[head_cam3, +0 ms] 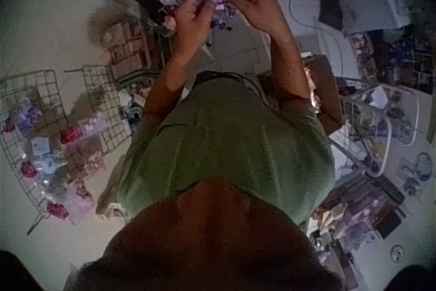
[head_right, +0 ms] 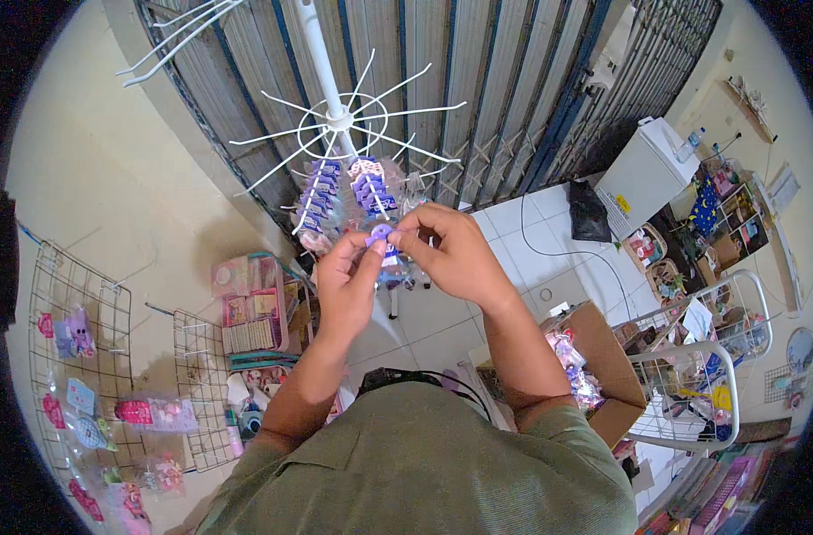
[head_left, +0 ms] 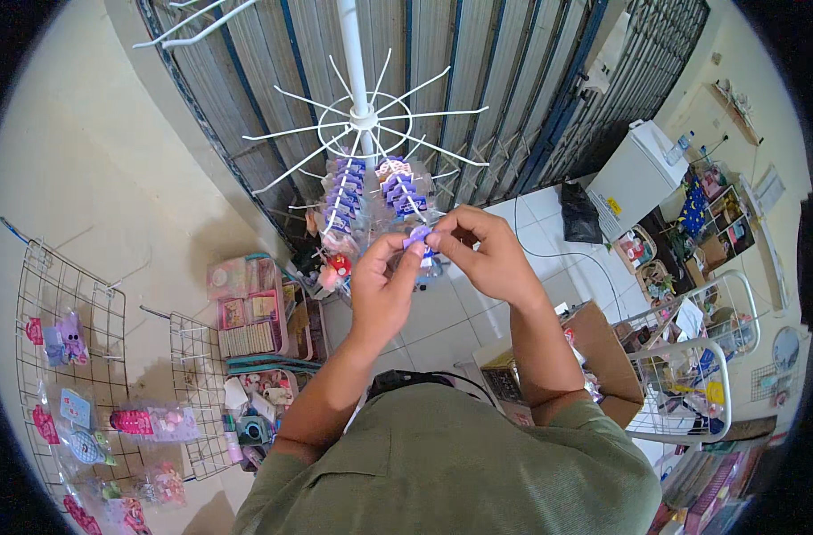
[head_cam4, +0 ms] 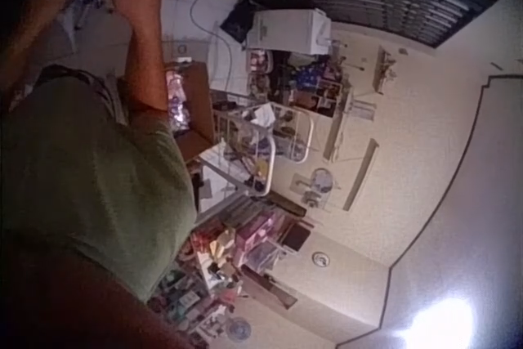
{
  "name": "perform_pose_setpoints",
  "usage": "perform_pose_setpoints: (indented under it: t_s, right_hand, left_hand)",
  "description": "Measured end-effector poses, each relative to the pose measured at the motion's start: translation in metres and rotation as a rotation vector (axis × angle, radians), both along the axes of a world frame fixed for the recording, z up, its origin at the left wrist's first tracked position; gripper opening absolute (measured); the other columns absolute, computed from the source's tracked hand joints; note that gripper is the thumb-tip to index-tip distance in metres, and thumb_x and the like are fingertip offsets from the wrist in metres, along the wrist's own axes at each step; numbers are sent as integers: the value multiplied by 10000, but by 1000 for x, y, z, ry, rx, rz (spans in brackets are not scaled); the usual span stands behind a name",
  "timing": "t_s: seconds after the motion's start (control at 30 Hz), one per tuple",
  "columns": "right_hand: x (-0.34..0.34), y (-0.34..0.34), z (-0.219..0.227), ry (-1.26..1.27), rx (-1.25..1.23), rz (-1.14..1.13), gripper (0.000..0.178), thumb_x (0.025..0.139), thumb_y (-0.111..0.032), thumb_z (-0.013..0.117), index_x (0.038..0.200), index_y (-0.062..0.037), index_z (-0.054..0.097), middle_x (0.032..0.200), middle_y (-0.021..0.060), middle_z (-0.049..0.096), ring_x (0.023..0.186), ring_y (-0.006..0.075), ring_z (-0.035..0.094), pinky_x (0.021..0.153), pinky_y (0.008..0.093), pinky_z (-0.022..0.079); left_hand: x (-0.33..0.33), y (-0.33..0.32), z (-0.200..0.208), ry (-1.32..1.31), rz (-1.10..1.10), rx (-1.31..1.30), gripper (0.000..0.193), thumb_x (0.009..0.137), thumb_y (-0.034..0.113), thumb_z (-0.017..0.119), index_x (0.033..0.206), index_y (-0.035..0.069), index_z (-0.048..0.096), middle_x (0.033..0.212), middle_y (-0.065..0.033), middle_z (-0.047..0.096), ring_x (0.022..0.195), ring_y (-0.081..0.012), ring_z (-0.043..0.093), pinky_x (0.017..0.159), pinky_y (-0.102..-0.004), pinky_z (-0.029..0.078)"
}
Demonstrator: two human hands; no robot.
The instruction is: Organize and display various gift items including stickers and small plush toys onto rotating and wall-mounted display racks.
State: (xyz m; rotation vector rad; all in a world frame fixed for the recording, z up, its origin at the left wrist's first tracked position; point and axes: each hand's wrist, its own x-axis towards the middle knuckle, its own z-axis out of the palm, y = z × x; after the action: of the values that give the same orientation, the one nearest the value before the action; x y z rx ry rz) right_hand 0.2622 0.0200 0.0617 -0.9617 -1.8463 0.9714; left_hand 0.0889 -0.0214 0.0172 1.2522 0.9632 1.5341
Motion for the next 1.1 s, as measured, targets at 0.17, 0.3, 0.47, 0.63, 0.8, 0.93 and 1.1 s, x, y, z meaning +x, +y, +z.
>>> perform_pose_setpoints:
  t_s: [0.17, 0.3, 0.47, 0.63, 0.8, 0.93, 1.1]
  right_hand:
    - [-6, 11, -12, 98, -20, -85, 156, 934, -143, 709, 895, 3, 674, 744, 19, 600, 622, 67, 503, 557, 266, 398]
    - [-5, 14, -17, 139, -35, -75, 140, 946, -128, 696, 891, -2, 671, 740, -6, 596, 627, 52, 492, 560, 256, 393]
    - [-7, 18, -24, 291, -83, -19, 127, 964, -115, 675, 889, -15, 651, 767, -48, 595, 689, 18, 491, 597, 224, 387]
    - [1, 20, -30, 315, -130, -11, 93, 969, -100, 662, 920, -23, 641, 800, -50, 601, 742, 21, 509, 648, 211, 396]
    - [-7, 27, -33, 334, -137, -51, 118, 965, -117, 674, 915, -13, 649, 782, -52, 605, 716, 17, 511, 629, 212, 408]
    - [-14, 34, -37, 267, -108, -130, 121, 945, -122, 692, 968, -5, 668, 783, -34, 621, 717, 29, 521, 637, 216, 419]
    - [-5, 26, -44, 209, 129, -328, 137, 920, -110, 711, 998, -4, 675, 822, -3, 650, 734, 55, 539, 663, 227, 439]
  left_hand:
    - [4, 18, -5, -9, 47, 3, 102, 996, 110, 648, 1014, 11, 663, 915, 21, 662, 797, -25, 567, 716, -202, 453]
    - [6, 21, -5, 19, 62, -31, 105, 996, 112, 649, 1003, 9, 666, 904, 25, 658, 787, -27, 563, 705, -202, 458]
    - [12, 23, 2, -15, 82, 32, 109, 988, 118, 655, 942, 20, 668, 769, 69, 587, 683, -1, 476, 578, -201, 352]
    - [16, 25, 0, 107, 80, 40, 105, 983, 112, 655, 937, 17, 662, 743, 65, 577, 663, 3, 463, 556, -208, 338]
    - [14, 30, -7, 50, 56, 16, 114, 982, 114, 656, 963, 2, 647, 759, 57, 583, 670, 2, 464, 561, -208, 340]
    - [6, 22, -16, 51, 100, 41, 220, 981, 99, 642, 1167, -15, 618, 1028, -55, 660, 902, -96, 601, 790, -251, 478]
    - [-17, -38, -32, 167, 164, 68, 410, 956, 61, 647, 1342, -25, 540, 1293, -155, 617, 1177, -218, 611, 1024, -342, 470]
